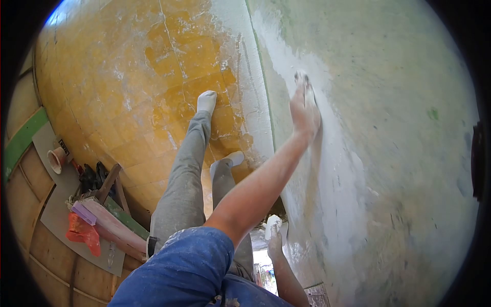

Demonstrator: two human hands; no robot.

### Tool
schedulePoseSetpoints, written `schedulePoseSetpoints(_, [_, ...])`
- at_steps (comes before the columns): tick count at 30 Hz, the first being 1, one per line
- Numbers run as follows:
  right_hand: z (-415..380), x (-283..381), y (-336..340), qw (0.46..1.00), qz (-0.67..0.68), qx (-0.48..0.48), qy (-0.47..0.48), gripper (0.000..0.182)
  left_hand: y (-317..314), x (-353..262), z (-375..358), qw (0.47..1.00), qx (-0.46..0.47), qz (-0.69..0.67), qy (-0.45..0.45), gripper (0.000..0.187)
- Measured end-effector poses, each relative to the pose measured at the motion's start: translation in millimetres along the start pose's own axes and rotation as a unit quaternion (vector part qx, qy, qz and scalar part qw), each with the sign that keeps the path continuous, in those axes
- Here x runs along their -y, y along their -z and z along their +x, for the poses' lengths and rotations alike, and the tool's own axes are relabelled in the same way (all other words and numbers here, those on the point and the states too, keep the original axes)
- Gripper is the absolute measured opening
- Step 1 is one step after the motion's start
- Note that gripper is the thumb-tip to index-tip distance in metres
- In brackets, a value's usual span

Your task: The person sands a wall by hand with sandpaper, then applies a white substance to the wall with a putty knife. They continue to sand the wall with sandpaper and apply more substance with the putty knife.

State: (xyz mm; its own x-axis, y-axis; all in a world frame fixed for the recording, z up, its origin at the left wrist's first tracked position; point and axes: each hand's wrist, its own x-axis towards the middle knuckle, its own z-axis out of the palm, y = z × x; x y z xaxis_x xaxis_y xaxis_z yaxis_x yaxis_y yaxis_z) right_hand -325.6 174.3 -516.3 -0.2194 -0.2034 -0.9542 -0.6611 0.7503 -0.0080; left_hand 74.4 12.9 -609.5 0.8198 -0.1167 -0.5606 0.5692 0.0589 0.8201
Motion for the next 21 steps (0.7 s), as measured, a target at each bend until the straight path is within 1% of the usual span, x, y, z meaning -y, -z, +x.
schedulePoseSetpoints(2, [-11.8, 14.6, -6.3, 1.000, 0.015, 0.009, 0.005, 0.048, 3.1, -24.3, -52.4, 1.000, 0.012, 0.007, 0.005, 0.043])
schedulePoseSetpoints(4, [-38.3, 45.1, -21.3, 0.999, -0.024, -0.013, 0.023, 0.053, 5.7, -39.0, -102.3, 0.999, 0.049, -0.017, 0.014, 0.042])
schedulePoseSetpoints(5, [7.6, -11.6, 10.3, 0.993, -0.019, 0.011, 0.115, 0.052, 8.5, -46.0, -127.9, 0.997, 0.069, -0.028, 0.020, 0.042])
schedulePoseSetpoints(7, [22.7, -22.5, 26.8, 0.974, 0.159, 0.083, 0.137, 0.062, 14.6, -52.2, -178.9, 0.994, 0.104, -0.013, 0.019, 0.044])
schedulePoseSetpoints(9, [18.4, -3.4, 28.4, 0.977, 0.153, 0.068, 0.134, 0.062, 16.4, -57.0, -233.8, 0.991, 0.129, -0.029, 0.016, 0.046])
schedulePoseSetpoints(11, [17.4, -3.2, 31.7, 0.983, 0.140, 0.050, 0.107, 0.062, 13.6, -62.6, -260.7, 0.989, 0.141, -0.051, 0.013, 0.047])
schedulePoseSetpoints(13, [31.4, -20.0, 40.9, 0.985, 0.150, 0.043, 0.077, 0.062, 8.1, -66.9, -266.2, 0.993, 0.111, -0.035, -0.011, 0.050])
schedulePoseSetpoints(14, [42.0, -37.0, 49.5, 0.984, 0.163, 0.039, 0.055, 0.062, 5.1, -67.3, -263.2, 0.993, 0.113, -0.036, -0.016, 0.050])
schedulePoseSetpoints(16, [47.9, -59.1, 60.9, 0.983, 0.178, 0.033, 0.042, 0.061, -1.3, -59.6, -240.0, 0.991, 0.083, -0.102, 0.024, 0.049])
schedulePoseSetpoints(17, [32.5, -71.8, 61.3, 0.970, 0.169, 0.043, 0.170, 0.062, -3.7, -53.8, -224.1, 0.987, 0.069, -0.134, 0.047, 0.048])
schedulePoseSetpoints(18, [-16.6, -26.5, 51.5, 0.996, 0.043, 0.016, 0.072, 0.058, -6.4, -46.9, -206.9, 0.982, 0.056, -0.165, 0.072, 0.047])
schedulePoseSetpoints(19, [-50.5, -2.3, 39.0, 0.997, 0.017, -0.033, 0.072, 0.056, -9.2, -40.8, -188.2, 0.975, 0.042, -0.195, 0.097, 0.047])
schedulePoseSetpoints(20, [-42.4, -17.6, 47.8, 0.997, 0.030, -0.027, 0.067, 0.055, -12.1, -35.6, -169.7, 0.966, 0.028, -0.225, 0.121, 0.046])
schedulePoseSetpoints(21, [-31.6, -32.9, 55.9, 0.997, 0.042, -0.020, 0.063, 0.054, -14.6, -31.4, -145.9, 0.905, -0.016, -0.385, 0.180, 0.048])
